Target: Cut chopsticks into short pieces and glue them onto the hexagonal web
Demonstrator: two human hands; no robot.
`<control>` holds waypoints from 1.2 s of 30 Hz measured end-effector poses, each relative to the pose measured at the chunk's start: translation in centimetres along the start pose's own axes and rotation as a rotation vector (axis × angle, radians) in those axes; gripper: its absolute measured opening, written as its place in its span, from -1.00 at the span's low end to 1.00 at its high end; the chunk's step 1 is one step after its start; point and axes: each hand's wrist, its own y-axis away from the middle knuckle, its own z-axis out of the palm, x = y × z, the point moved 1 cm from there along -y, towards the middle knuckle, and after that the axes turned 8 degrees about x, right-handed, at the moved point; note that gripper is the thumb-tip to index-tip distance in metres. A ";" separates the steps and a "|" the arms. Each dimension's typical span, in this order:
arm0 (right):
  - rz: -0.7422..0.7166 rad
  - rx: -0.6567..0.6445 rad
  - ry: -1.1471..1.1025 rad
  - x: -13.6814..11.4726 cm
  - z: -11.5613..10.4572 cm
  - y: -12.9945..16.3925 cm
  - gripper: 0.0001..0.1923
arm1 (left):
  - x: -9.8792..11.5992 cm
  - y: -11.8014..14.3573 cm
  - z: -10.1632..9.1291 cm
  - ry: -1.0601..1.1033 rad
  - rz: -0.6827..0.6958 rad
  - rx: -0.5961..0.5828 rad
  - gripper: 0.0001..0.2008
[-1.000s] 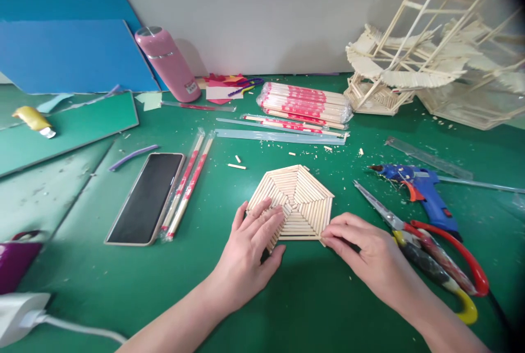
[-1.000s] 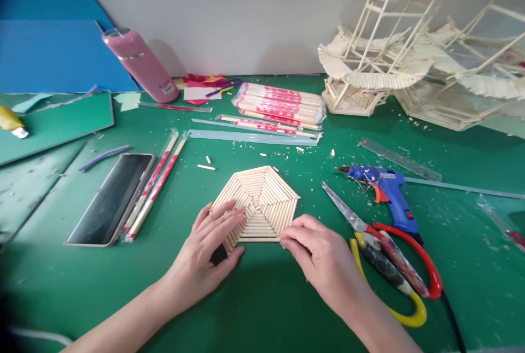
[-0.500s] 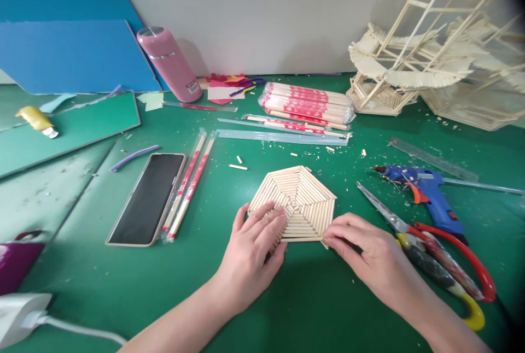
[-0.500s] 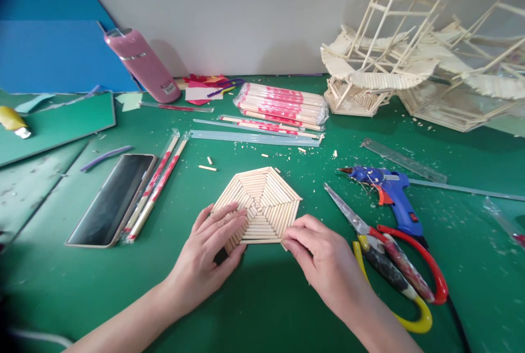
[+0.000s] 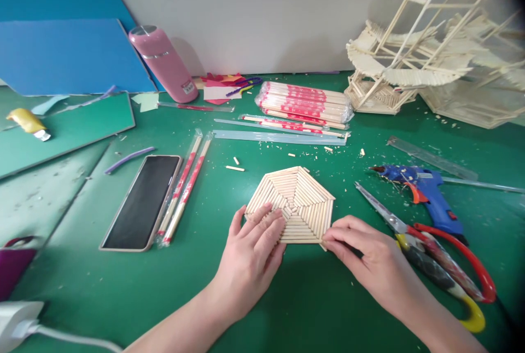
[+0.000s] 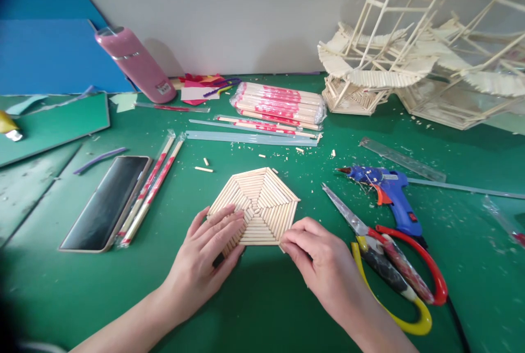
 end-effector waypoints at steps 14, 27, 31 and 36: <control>-0.016 -0.002 0.037 -0.1 0.1 -0.3 -0.81 | -0.2 -0.1 -0.1 0.005 0.022 0.010 -0.68; -0.003 -0.044 0.014 -0.3 -0.4 -0.5 -0.82 | -0.2 -0.2 0.0 -0.010 0.058 0.007 -0.71; -0.013 -0.047 0.026 -0.4 -0.5 -0.7 -0.82 | -0.2 -0.2 0.0 -0.012 0.051 0.009 -0.71; -0.025 -0.041 0.062 -0.4 -0.4 -0.6 -0.81 | -0.1 -0.2 0.0 -0.008 0.056 0.014 -0.72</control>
